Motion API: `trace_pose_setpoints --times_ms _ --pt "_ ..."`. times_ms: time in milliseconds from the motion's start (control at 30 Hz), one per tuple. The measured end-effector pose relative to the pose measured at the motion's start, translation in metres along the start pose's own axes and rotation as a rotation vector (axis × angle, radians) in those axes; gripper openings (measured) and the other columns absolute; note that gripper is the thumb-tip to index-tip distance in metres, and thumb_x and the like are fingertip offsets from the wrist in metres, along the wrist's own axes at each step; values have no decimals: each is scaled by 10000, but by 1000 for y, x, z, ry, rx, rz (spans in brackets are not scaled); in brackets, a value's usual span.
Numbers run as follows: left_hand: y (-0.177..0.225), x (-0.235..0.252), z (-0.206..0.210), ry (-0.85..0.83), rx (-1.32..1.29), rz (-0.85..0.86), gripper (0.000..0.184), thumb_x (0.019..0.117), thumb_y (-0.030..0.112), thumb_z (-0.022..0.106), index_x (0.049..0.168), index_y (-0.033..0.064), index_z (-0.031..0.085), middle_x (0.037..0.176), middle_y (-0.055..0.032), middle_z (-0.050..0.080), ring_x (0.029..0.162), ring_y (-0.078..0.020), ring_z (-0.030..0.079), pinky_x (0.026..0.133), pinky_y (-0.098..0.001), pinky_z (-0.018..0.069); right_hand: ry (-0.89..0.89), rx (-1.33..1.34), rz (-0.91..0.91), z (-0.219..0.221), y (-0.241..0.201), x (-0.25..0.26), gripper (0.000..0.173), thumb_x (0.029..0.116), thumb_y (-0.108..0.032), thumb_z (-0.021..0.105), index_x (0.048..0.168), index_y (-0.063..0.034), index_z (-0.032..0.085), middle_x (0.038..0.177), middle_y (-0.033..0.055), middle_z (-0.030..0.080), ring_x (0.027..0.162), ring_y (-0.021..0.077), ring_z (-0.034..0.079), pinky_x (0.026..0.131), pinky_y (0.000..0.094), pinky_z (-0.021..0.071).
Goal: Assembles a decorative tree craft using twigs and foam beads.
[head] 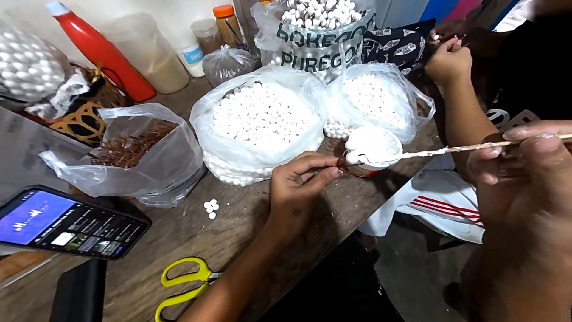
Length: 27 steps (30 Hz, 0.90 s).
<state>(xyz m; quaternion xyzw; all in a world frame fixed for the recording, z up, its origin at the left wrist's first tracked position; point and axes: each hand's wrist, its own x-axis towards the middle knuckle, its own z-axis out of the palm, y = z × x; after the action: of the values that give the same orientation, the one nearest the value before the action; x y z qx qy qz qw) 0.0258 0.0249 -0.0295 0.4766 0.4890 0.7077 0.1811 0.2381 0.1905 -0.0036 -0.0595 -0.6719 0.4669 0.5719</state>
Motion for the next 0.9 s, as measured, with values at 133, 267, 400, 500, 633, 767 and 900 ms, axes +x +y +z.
trace_pose_setpoints --times_ms 133,267,400,500,633,767,900 --pt "1 -1 1 8 12 -12 119 894 -64 699 972 -6 768 946 -32 723 758 -60 675 675 -202 592 1 13 -8 -4 -1 -3 116 1008 -271 654 1057 -200 732 874 -91 726 632 6 638 554 146 521" --pt "1 -2 1 18 28 -19 132 888 -72 700 983 -8 767 921 -32 720 739 -58 671 665 -198 588 -6 17 -15 -5 -4 -5 112 1006 -261 657 1042 -189 734 872 -84 724 640 9 643 557 146 527" --pt "1 -1 0 18 33 -11 125 890 -63 705 983 -7 766 916 -34 720 731 -59 669 651 -201 586 -34 18 -16 -3 -6 -7 116 1009 -265 654 1046 -192 736 880 -88 724 646 2 639 561 139 520" --pt "1 -1 1 13 33 -15 128 892 -61 705 989 -6 766 922 -32 719 727 -55 666 650 -195 584 -57 10 -16 -1 -6 -7 119 1005 -290 662 1051 -212 739 883 -101 723 646 -11 630 555 128 503" --pt "2 -1 1 9 33 -8 122 892 -60 707 986 -8 765 931 -32 719 748 -54 669 663 -194 586 -62 -4 -12 1 -5 -8 123 1004 -301 664 1053 -216 738 885 -102 723 646 -11 627 556 130 500" --pt "2 -2 1 16 19 -18 121 895 -58 705 987 -10 766 935 -35 718 728 -61 665 649 -199 585 -66 -11 -9 2 -4 -8 122 1001 -309 669 1053 -222 737 876 -110 722 644 -13 628 558 127 504" --pt "2 -2 0 8 31 -10 122 898 -50 708 995 -6 765 916 -34 713 717 -60 660 643 -200 584 -84 -5 1 2 -3 -8 125 1006 -312 662 1056 -227 740 875 -105 725 644 -10 626 560 130 503"
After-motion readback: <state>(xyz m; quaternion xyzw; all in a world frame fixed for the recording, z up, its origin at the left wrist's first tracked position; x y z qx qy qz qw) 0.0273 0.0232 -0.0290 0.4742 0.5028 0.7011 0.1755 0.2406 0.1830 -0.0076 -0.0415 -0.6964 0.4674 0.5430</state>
